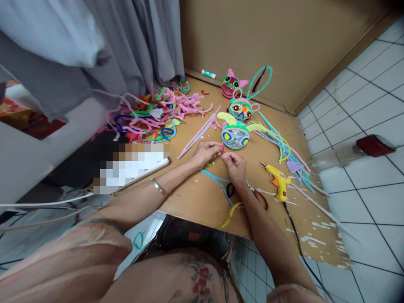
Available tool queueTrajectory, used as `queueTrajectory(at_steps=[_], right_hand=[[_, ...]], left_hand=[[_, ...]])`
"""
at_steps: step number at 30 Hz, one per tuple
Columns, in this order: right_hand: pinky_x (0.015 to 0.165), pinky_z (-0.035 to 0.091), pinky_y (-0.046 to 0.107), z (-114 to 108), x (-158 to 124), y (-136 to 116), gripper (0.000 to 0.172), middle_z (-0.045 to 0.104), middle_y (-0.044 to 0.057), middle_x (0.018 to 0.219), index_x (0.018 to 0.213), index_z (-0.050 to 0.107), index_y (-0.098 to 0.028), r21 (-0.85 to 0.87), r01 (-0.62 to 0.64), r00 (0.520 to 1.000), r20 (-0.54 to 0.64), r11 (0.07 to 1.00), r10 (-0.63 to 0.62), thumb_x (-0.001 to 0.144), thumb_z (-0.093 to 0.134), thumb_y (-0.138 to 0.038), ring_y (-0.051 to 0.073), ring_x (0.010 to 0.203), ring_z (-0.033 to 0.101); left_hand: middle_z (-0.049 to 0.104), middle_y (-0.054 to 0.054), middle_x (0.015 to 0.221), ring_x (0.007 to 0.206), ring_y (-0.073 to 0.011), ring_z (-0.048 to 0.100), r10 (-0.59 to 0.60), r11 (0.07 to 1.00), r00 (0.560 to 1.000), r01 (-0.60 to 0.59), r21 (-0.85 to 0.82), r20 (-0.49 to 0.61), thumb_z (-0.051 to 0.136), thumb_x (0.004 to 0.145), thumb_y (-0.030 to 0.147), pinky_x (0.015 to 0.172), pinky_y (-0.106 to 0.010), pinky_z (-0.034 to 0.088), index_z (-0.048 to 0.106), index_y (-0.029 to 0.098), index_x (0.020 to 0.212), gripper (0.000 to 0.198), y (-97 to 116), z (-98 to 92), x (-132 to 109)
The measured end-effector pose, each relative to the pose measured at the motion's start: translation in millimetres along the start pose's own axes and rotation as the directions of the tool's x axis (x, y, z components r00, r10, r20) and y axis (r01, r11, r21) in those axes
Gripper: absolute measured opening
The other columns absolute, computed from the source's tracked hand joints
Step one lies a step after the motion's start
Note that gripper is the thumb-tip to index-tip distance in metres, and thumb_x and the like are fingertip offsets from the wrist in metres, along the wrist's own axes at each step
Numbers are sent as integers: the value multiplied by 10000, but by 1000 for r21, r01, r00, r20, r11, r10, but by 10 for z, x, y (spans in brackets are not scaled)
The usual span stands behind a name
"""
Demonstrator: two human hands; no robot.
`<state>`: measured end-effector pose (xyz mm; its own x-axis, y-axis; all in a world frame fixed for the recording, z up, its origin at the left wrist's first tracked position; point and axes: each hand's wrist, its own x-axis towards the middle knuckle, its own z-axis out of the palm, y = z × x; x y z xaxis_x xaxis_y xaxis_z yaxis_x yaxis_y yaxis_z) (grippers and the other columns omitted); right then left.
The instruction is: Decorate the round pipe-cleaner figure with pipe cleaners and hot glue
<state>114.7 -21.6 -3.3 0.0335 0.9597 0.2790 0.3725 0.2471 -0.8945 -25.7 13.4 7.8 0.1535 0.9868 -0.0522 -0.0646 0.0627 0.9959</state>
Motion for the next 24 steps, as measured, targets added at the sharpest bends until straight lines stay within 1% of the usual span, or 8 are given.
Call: queueTrajectory(at_steps=[2,4,8,11,14,17,20,24], right_hand=[[584,386,245,-10,6,-1,269,550,-21,584,685,648,-183,8,-22,999,-33,1000,22,782,552,-415,121,576,465],[565,368,241,-28,18,7,275,513,-32,557,675,641,-178,34,-43,997,-56,998,45,776,554,-419,113,554,438],[571,358,240,-43,27,28,274,495,-41,557,678,647,-173,77,-54,998,-32,996,57,774,569,-418,105,555,422],[555,337,244,-59,40,47,276,476,-45,556,685,652,-170,75,-59,998,-22,995,60,775,577,-420,102,541,401],[589,356,261,-133,87,67,290,481,-30,593,688,651,-173,-12,-33,999,-26,999,33,794,554,-425,118,574,422],[709,400,296,-239,133,68,254,542,14,718,696,675,-181,-214,86,996,42,973,-79,794,568,-389,158,712,497],[717,397,294,-287,131,54,241,566,26,741,700,676,-179,-267,131,984,153,955,-92,809,564,-363,163,735,511],[610,364,252,-248,91,47,246,542,-20,615,669,606,-178,-103,-3,950,310,995,35,795,590,-389,117,609,468]], left_hand=[[518,28,552,456,-54,363,-46,998,996,49,-42,74,546,680,238,447,-195,254,592,143,643,112,27,-15,1],[542,16,582,474,-60,400,-63,998,990,66,-16,124,554,713,255,457,-195,276,604,137,676,133,47,-54,13],[544,13,610,512,-71,423,79,987,992,-92,131,101,535,785,319,494,-205,308,614,133,697,220,60,-129,24],[508,27,600,539,-78,406,182,939,963,-230,254,196,548,807,359,524,-215,301,630,129,723,258,66,-161,12],[451,36,557,549,-88,375,233,843,940,-322,430,248,526,826,330,546,-230,278,618,131,686,260,73,-210,26],[430,40,544,555,-95,363,273,769,946,-323,551,173,504,841,313,558,-236,267,590,140,676,254,71,-286,76],[439,42,548,539,-88,361,211,811,962,-272,517,176,507,846,364,541,-227,267,549,145,658,292,54,-338,110],[478,41,560,492,-67,382,109,930,961,-189,316,253,567,813,455,502,-212,277,539,144,667,345,34,-311,95]])
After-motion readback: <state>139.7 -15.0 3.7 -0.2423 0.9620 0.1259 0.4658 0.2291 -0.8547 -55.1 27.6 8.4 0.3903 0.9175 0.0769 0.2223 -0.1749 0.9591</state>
